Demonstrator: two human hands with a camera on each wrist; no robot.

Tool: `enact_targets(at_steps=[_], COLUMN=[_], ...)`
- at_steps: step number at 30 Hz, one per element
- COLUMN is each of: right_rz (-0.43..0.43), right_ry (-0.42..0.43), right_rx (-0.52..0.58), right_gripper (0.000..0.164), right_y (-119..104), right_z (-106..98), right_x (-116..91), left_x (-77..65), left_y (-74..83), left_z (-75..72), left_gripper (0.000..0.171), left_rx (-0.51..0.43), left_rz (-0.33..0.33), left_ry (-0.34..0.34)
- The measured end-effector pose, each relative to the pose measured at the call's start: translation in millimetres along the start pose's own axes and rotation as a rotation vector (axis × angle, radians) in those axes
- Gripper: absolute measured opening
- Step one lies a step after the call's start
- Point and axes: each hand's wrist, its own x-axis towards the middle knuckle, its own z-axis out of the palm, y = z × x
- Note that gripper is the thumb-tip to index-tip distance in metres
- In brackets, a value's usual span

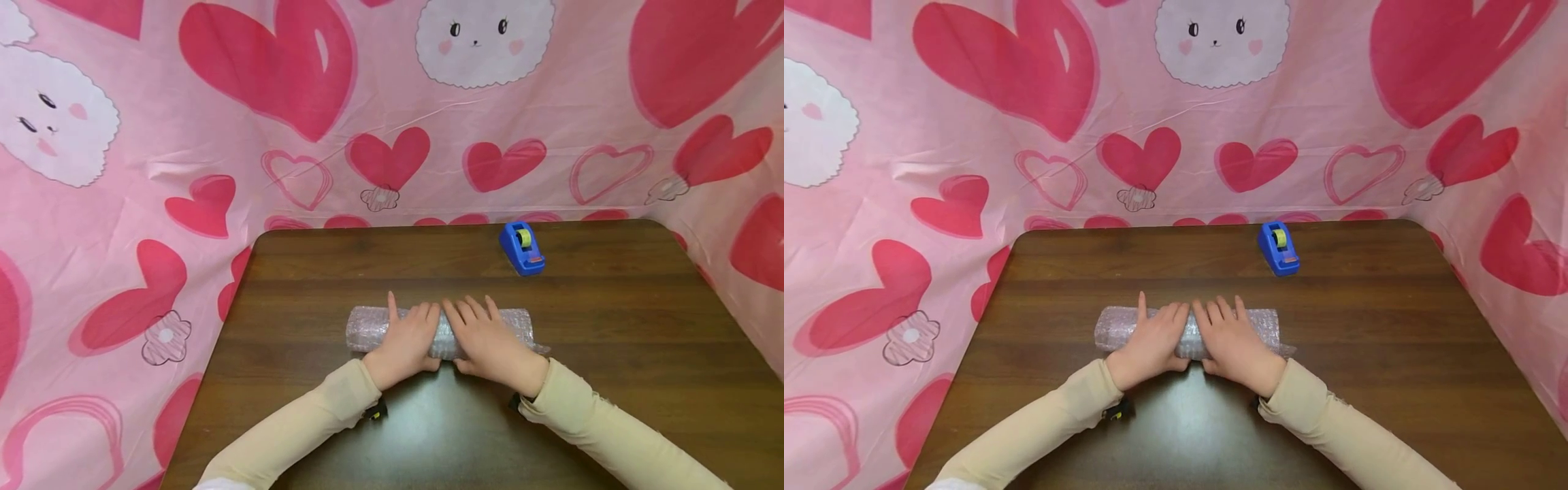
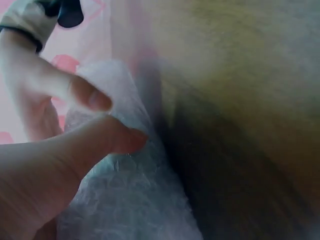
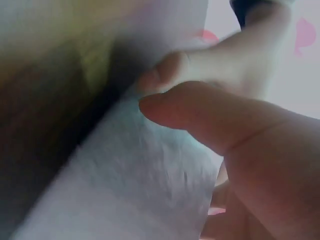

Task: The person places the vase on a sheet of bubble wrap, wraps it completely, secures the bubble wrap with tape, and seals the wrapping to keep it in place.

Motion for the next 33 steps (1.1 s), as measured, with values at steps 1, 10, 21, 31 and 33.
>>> enact_targets(at_steps=[1,10,21,31,33], right_rz=[-0.006,-0.003,-0.069,0.008,0.022], right_ry=[0.026,0.105,0.244,0.024,-0.015], right_rx=[-0.02,-0.082,-0.167,-0.083,-0.057], right_gripper=[0.105,0.115,0.097,0.089,0.09], right_y=[-2.1,-16.3,-11.9,-11.1,-10.9], right_z=[1.1,14.2,26.8,11.1,8.2], right_x=[-3.1,-13.9,-1.8,9.2,11.0], left_x=[1.4,7.8,8.1,-8.5,-11.9], left_y=[-0.3,-3.4,-7.9,5.0,8.3], left_z=[-0.6,-13.3,-17.0,-22.4,-21.9], left_gripper=[0.095,0.091,0.086,0.102,0.103], left_rx=[-0.018,-0.137,-0.231,-0.044,-0.003], left_rz=[-0.004,-0.031,-0.029,0.016,0.017], left_ry=[-0.011,-0.191,-0.282,-0.187,-0.144])
